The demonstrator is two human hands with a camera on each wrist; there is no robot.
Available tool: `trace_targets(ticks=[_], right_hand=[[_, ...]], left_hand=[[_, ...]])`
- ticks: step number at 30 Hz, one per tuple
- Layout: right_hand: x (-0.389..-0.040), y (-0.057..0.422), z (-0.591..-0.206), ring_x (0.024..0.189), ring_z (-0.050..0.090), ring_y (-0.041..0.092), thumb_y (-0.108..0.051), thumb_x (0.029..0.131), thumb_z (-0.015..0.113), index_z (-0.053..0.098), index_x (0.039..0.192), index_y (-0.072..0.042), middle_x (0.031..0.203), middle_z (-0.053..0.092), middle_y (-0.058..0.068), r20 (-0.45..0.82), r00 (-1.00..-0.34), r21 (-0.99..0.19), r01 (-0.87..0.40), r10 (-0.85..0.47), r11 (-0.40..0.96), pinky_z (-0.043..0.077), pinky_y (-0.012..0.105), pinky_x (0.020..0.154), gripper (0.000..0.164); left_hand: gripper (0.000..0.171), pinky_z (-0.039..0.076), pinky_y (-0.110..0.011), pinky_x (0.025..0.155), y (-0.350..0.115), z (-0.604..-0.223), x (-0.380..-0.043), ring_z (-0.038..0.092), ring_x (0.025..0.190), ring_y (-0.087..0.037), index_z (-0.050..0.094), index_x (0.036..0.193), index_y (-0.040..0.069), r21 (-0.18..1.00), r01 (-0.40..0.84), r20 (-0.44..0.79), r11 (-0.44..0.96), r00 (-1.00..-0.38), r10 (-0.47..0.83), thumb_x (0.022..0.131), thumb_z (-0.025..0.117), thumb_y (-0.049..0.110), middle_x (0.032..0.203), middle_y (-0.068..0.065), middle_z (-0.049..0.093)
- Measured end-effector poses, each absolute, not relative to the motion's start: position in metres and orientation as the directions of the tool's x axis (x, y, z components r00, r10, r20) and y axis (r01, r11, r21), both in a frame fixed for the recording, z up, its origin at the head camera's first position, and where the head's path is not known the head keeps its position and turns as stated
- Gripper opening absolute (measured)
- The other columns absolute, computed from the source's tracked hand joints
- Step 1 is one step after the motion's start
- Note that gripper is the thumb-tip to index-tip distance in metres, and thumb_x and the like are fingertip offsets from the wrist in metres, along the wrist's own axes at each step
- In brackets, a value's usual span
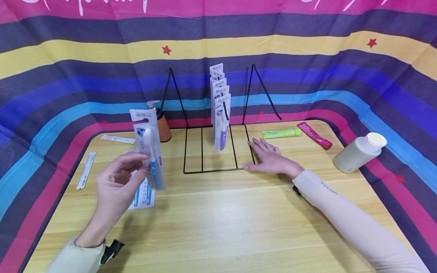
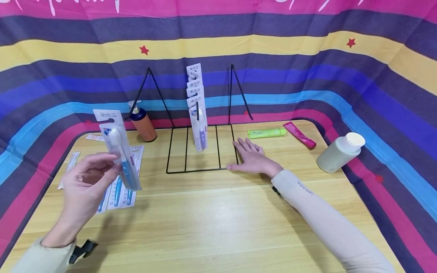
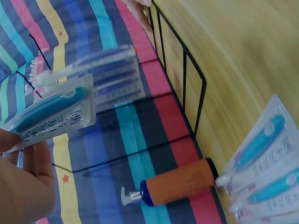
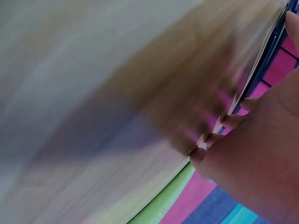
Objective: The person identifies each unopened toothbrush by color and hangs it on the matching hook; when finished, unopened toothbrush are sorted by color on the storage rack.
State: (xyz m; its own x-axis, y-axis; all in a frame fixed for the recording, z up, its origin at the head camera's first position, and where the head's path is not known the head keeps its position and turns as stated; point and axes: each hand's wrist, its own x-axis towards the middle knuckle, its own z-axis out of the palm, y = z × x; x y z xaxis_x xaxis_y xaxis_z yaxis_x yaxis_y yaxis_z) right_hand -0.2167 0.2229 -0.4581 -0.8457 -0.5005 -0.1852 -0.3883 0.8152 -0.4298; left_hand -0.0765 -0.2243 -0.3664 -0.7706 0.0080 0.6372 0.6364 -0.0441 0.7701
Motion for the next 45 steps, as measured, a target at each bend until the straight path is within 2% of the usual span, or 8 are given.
trace_targets(ticks=[10,16,24,30,35,38,41,45], right_hand=[[-0.218,0.225,-0.460,0.166,-0.005,0.039,-0.075,0.099,0.062,0.012,0.177,-0.012,0.183,0.001,0.012,-0.190,-0.844,-0.420,-0.392,-0.502,0.819,0.003,0.072,0.125,0.112],[-0.218,0.223,-0.459,0.166,-0.005,0.040,-0.073,0.099,0.063,0.012,0.177,-0.011,0.183,0.001,0.013,-0.181,-0.844,-0.428,-0.394,-0.504,0.813,0.003,0.073,0.125,0.111],[-0.217,0.220,-0.459,0.166,-0.005,0.041,-0.073,0.100,0.063,0.011,0.176,-0.010,0.182,0.000,0.014,-0.185,-0.843,-0.419,-0.398,-0.506,0.816,0.002,0.074,0.124,0.112],[-0.219,0.222,-0.459,0.166,-0.005,0.041,-0.074,0.099,0.062,0.010,0.176,-0.010,0.183,0.000,0.014,-0.185,-0.845,-0.416,-0.395,-0.502,0.819,0.002,0.074,0.125,0.113],[-0.219,0.222,-0.460,0.166,-0.005,0.040,-0.074,0.100,0.062,0.011,0.176,-0.010,0.183,0.000,0.014,-0.184,-0.844,-0.420,-0.395,-0.503,0.817,0.002,0.073,0.125,0.112],[-0.219,0.221,-0.459,0.166,-0.005,0.040,-0.073,0.100,0.063,0.011,0.176,-0.010,0.183,0.001,0.014,-0.185,-0.844,-0.428,-0.393,-0.504,0.814,0.002,0.073,0.125,0.111],[-0.218,0.221,-0.458,0.166,-0.005,0.039,-0.072,0.100,0.064,0.012,0.176,-0.011,0.183,0.001,0.014,-0.185,-0.844,-0.431,-0.390,-0.503,0.814,0.002,0.072,0.125,0.111],[-0.218,0.223,-0.459,0.166,-0.006,0.039,-0.071,0.100,0.064,0.012,0.176,-0.010,0.183,0.001,0.014,-0.183,-0.847,-0.422,-0.390,-0.499,0.818,0.002,0.072,0.125,0.111]], left_hand=[[0.034,0.056,-0.023,0.091,-0.212,-0.376,-0.091,0.068,0.096,-0.019,0.073,0.123,-0.012,0.779,0.627,0.627,-0.004,-0.778,0.032,0.094,0.061,-0.027,0.123,-0.017,0.074],[0.032,0.055,-0.020,0.084,-0.209,-0.385,-0.105,0.064,0.091,-0.018,0.069,0.124,-0.017,0.762,0.645,0.644,0.059,-0.764,0.027,0.094,0.061,-0.025,0.118,-0.014,0.074],[0.038,0.041,-0.025,0.091,-0.208,-0.389,-0.131,0.056,0.112,-0.022,0.068,0.136,-0.009,0.772,0.614,0.615,0.161,-0.787,0.052,0.098,0.062,-0.014,0.132,-0.007,0.071],[0.040,0.040,-0.027,0.085,-0.212,-0.382,-0.164,0.053,0.102,-0.021,0.065,0.146,-0.001,0.816,0.541,0.533,0.204,-0.840,0.098,0.107,0.056,0.001,0.122,-0.009,0.065],[0.041,0.044,-0.025,0.072,-0.213,-0.376,-0.194,0.051,0.089,-0.020,0.061,0.154,0.005,0.882,0.448,0.434,0.150,-0.893,0.118,0.114,0.054,0.010,0.139,-0.008,0.062],[0.042,0.038,-0.024,0.055,-0.212,-0.373,-0.208,0.046,0.074,-0.018,0.059,0.156,0.009,0.925,0.375,0.364,0.070,-0.923,0.124,0.115,0.055,0.016,0.124,-0.009,0.062],[0.044,0.036,-0.022,0.049,-0.208,-0.370,-0.218,0.046,0.066,-0.016,0.058,0.157,0.012,0.952,0.305,0.303,0.002,-0.946,0.120,0.114,0.059,0.021,0.109,-0.011,0.055],[0.047,0.038,-0.019,0.050,-0.201,-0.366,-0.230,0.047,0.067,-0.015,0.057,0.159,0.016,0.969,0.246,0.246,-0.003,-0.964,0.104,0.113,0.062,0.026,0.128,-0.008,0.054]])
